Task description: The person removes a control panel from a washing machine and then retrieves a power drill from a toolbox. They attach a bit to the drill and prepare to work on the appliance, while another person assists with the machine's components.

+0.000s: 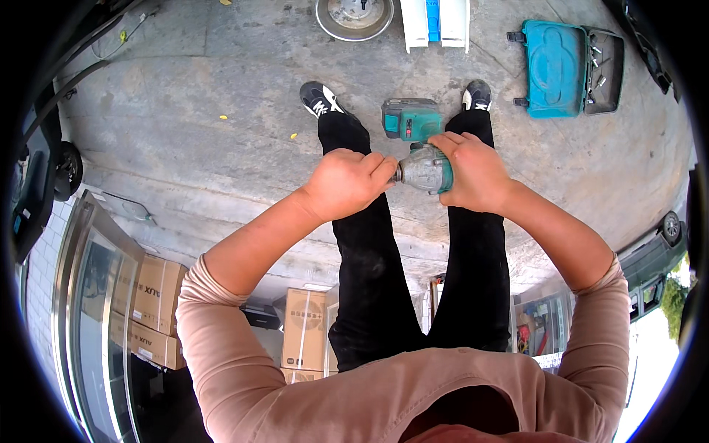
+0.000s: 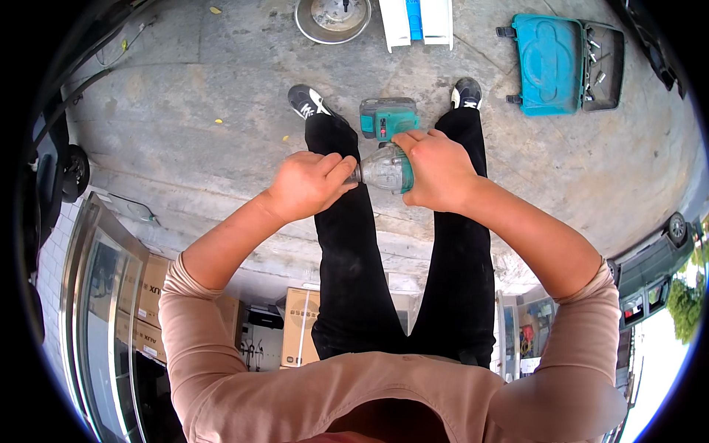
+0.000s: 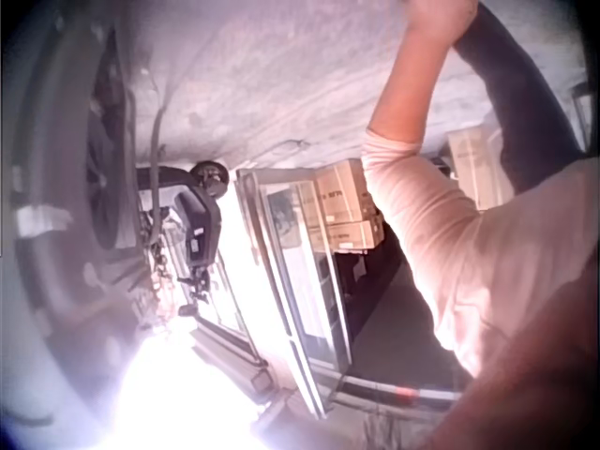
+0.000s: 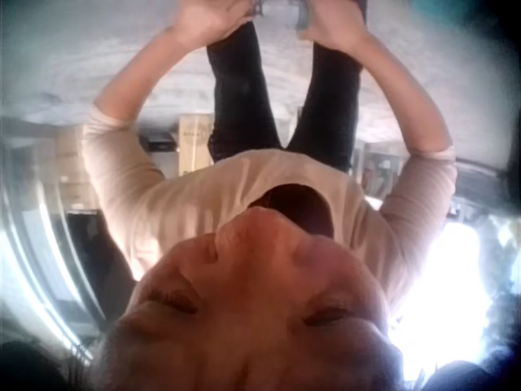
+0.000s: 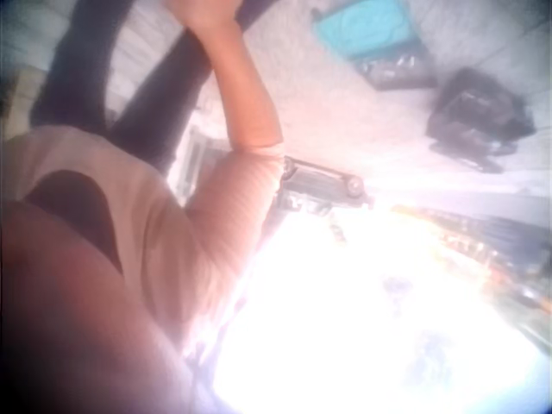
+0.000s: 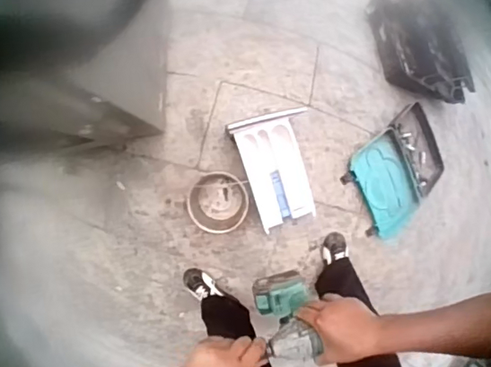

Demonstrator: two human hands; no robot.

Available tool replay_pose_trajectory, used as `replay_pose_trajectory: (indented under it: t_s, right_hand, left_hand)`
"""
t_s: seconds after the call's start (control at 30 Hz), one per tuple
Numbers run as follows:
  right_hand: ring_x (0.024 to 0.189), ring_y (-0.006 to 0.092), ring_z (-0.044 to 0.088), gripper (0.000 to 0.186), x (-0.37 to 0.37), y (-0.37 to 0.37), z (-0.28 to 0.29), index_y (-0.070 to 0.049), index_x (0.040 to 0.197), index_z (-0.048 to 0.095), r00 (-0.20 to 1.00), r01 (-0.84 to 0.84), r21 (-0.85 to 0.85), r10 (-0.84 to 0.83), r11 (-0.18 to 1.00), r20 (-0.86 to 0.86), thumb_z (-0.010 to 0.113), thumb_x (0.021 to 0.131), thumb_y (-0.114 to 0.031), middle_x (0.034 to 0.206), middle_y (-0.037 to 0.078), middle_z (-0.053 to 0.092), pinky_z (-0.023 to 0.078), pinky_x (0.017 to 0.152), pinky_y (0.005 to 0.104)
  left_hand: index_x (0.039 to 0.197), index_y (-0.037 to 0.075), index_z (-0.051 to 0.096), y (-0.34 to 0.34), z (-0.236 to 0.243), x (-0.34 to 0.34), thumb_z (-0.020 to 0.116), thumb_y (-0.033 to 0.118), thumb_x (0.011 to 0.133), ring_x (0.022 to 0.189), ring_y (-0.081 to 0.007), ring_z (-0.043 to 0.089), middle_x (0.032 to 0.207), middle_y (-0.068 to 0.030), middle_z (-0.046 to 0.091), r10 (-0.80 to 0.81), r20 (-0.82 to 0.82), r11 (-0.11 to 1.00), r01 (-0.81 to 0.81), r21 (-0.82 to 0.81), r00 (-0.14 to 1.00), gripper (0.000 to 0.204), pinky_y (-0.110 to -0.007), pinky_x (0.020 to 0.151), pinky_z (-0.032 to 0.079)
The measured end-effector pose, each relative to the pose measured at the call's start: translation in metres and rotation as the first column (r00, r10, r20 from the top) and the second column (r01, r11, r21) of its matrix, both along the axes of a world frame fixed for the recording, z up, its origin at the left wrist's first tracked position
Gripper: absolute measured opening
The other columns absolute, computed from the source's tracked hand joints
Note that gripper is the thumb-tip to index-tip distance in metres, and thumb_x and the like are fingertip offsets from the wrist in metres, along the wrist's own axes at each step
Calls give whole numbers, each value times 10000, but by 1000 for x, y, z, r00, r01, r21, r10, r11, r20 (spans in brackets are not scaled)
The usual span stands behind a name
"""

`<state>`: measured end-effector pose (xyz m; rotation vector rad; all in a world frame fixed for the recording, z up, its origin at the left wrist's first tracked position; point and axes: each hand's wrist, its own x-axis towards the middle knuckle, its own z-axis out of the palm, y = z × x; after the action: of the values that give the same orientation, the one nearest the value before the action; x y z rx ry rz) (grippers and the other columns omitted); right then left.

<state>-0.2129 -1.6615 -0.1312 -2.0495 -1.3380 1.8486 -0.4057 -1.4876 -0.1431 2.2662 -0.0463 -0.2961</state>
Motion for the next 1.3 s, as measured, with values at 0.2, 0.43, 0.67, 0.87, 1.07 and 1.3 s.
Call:
replay_pose_trajectory:
  t_s: [0.2, 0.43, 0.67, 0.87, 1.07, 1.3]
  right_hand:
    - [1039, 343, 614, 769, -8, 2, -2, -19, 1261, 557, 998, -58, 9, 57, 998, 36, 841, 573, -213, 1141, 110, 636, 554, 842, 391]
    - [1091, 360, 586, 806, -67, 28, -36, -3, 1323, 502, 991, 129, 41, -130, 991, 24, 841, 634, -250, 1236, 148, 599, 519, 916, 412]
    - [1265, 371, 497, 700, -65, -68, -15, -12, 1356, 482, 910, 391, 62, -396, 918, 126, 779, 772, -260, 1396, 183, 497, 433, 1056, 421]
    - [1193, 354, 547, 608, -66, -169, 35, -28, 1281, 549, 916, 395, -117, -380, 911, 129, 788, 751, -205, 1310, 161, 564, 452, 1013, 429]
    - [1096, 272, 594, 444, -78, -174, 31, -53, 1127, 642, 943, 282, -36, -270, 959, 197, 792, 733, -192, 1152, 98, 641, 431, 967, 404]
    - [1074, 262, 604, 373, -64, -184, 36, -67, 1059, 659, 925, 312, -4, -303, 950, 229, 793, 730, -180, 1106, 77, 651, 449, 937, 395]
  left_hand:
    - [1013, 69, 598, -20, -5, -10, 813, 300, 713, 639, -251, 633, 790, -57, 595, 81, -211, 996, -89, -31, 974, 435, -366, 544, 494]
    - [951, 71, 537, 3, -39, -28, 850, 364, 635, 693, -310, 656, 801, -89, 648, 113, -384, 989, -69, 128, 916, 533, -431, 599, 517]
    - [969, 72, 530, 74, -97, -65, 824, 395, 654, 698, -341, 656, 754, -121, 656, 116, -494, 961, 29, 276, 862, 538, -453, 610, 519]
    - [1050, 61, 549, 139, -152, -77, 784, 427, 704, 781, -337, 678, 845, -143, 692, 115, -605, 924, 139, 356, 788, 556, -451, 691, 540]
    - [1143, 86, 546, 154, -151, -84, 815, 335, 717, 1053, -298, 629, 1055, -120, 668, 109, -646, 906, 193, 378, 755, 562, -450, 917, 479]
    - [1212, 97, 528, 143, -142, -91, 773, 207, 764, 1154, -319, 576, 1201, -110, 607, 355, -679, 784, 191, 590, 642, 522, -490, 971, 453]
